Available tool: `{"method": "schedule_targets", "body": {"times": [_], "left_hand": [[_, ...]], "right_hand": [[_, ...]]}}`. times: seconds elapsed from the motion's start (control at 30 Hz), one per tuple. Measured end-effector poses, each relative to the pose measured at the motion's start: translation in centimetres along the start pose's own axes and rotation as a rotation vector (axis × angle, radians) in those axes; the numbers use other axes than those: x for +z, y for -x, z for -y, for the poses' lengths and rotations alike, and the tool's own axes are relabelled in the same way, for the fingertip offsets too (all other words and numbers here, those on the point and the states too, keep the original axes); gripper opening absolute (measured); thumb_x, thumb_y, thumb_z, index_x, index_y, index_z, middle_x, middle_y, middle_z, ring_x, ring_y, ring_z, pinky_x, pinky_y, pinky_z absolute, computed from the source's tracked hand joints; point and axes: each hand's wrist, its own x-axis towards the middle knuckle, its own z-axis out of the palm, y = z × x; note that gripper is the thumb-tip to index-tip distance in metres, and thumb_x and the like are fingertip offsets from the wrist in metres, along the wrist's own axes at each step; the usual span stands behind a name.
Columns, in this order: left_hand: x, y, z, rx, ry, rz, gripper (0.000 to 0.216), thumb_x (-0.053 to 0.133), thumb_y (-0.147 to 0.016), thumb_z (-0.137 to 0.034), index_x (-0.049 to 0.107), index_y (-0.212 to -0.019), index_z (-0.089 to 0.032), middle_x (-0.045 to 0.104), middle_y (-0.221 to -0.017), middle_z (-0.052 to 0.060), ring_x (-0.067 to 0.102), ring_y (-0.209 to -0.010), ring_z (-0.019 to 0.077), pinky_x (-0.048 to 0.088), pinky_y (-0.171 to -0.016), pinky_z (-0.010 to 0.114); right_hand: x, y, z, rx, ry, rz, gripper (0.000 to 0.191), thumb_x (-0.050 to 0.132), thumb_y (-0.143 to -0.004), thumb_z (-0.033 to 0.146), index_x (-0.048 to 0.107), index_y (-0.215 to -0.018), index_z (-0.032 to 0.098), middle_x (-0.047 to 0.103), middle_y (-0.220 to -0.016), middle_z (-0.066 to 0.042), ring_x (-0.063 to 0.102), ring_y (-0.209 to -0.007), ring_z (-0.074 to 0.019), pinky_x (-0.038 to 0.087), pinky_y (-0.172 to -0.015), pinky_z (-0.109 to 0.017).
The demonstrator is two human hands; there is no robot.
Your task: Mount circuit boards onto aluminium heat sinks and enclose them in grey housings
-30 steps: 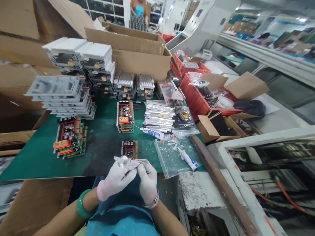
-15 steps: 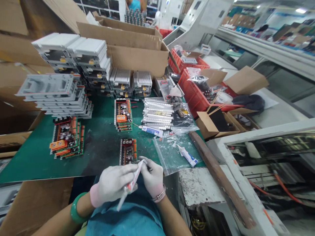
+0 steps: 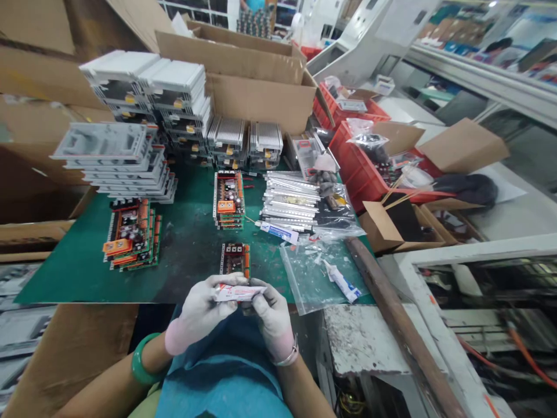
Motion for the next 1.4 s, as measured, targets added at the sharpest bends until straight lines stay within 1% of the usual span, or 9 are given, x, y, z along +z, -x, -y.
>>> {"method": "schedule_targets", "body": {"times": [0.13,0.2,0.3,0.37,0.47,0.57,0.7,1.03,1.4], "left_hand": [[-0.4,0.7,1.6,0.186,-0.275,-0.101,0.067,0.064,-0.074,-0.069,0.057,-0.117,-0.018,0.068,-0.108,0.011,0.065,-0.102,0.0277,0.053,-0.093,0.043],[-0.4,1.3,2.5,0.258,-0.45,-0.127,0.06,0.07,-0.071,-0.063,0.06,-0.109,-0.019,0.068,-0.103,0.01,0.064,-0.099,0.0285,0.049,-0.096,0.048],[0.0,2.4,3.4,0.283,-0.588,-0.112,0.035,0.074,-0.075,-0.042,0.061,-0.098,-0.019,0.068,-0.094,0.007,0.064,-0.092,0.0251,0.051,-0.088,0.044],[0.5,3.1,3.7,0.32,-0.574,-0.099,0.029,0.073,-0.077,-0.036,0.061,-0.096,-0.019,0.068,-0.09,0.006,0.064,-0.088,0.0226,0.052,-0.082,0.039],[0.9,4.1,3.8,0.426,-0.504,-0.074,0.027,0.067,-0.083,-0.042,0.06,-0.097,-0.019,0.069,-0.086,0.004,0.065,-0.085,0.0197,0.052,-0.083,0.036],[1.1,5.0,3.9,0.441,-0.528,-0.083,0.045,0.055,-0.086,-0.058,0.06,-0.107,-0.018,0.07,-0.1,0.009,0.065,-0.1,0.0237,0.045,-0.098,0.042],[1.3,5.4,4.4,0.34,-0.655,-0.052,0.078,0.044,-0.083,-0.073,0.053,-0.127,-0.009,0.057,-0.131,0.02,0.049,-0.128,0.033,0.029,-0.113,0.05],[1.8,5.3,5.0,0.38,-0.651,-0.128,0.062,0.058,-0.08,-0.06,0.06,-0.121,-0.014,0.064,-0.124,0.014,0.051,-0.127,0.0283,0.026,-0.116,0.043],[2.1,5.6,5.5,0.394,-0.627,-0.139,0.061,0.053,-0.084,-0.061,0.059,-0.123,-0.014,0.063,-0.126,0.013,0.049,-0.129,0.0279,0.025,-0.117,0.043]], "right_hand": [[-0.6,-0.3,0.9,0.023,-0.102,-0.121,0.043,0.082,-0.063,0.052,0.069,-0.088,0.019,0.073,-0.085,-0.003,0.059,-0.055,-0.0083,0.05,-0.05,-0.019],[-1.3,-0.7,1.6,-0.044,-0.138,-0.204,0.039,0.079,-0.068,0.051,0.067,-0.089,0.021,0.073,-0.089,-0.002,0.059,-0.058,-0.0076,0.051,-0.052,-0.018],[-2.1,-1.5,2.3,-0.162,-0.143,-0.279,0.039,0.08,-0.066,0.05,0.066,-0.09,0.022,0.071,-0.085,0.001,0.058,-0.059,-0.0061,0.05,-0.053,-0.016],[-2.2,-2.1,2.6,-0.229,-0.108,-0.302,0.041,0.081,-0.064,0.049,0.065,-0.09,0.022,0.07,-0.085,0.002,0.056,-0.058,-0.0055,0.048,-0.051,-0.016],[-1.8,-2.7,2.7,-0.319,-0.022,-0.316,0.04,0.076,-0.07,0.051,0.062,-0.091,0.02,0.069,-0.086,0.001,0.053,-0.055,-0.0047,0.045,-0.049,-0.016],[-1.2,-3.0,2.9,-0.387,0.091,-0.298,0.037,0.067,-0.079,0.053,0.059,-0.092,0.019,0.069,-0.088,0.0,0.049,-0.048,-0.0034,0.041,-0.044,-0.016],[-0.3,-3.3,3.2,-0.453,0.25,-0.275,0.037,0.06,-0.082,0.053,0.055,-0.098,0.019,0.07,-0.091,-0.003,0.051,-0.045,-0.0055,0.042,-0.042,-0.02],[2.6,-3.4,3.6,-0.679,0.503,-0.185,0.03,0.051,-0.09,0.048,0.055,-0.097,0.019,0.073,-0.086,-0.004,0.055,-0.041,-0.0071,0.044,-0.041,-0.02],[3.3,-3.7,3.3,-0.703,0.773,-0.031,0.023,0.049,-0.092,0.04,0.057,-0.101,0.02,0.073,-0.09,-0.004,0.058,-0.045,-0.008,0.048,-0.046,-0.022]]}}
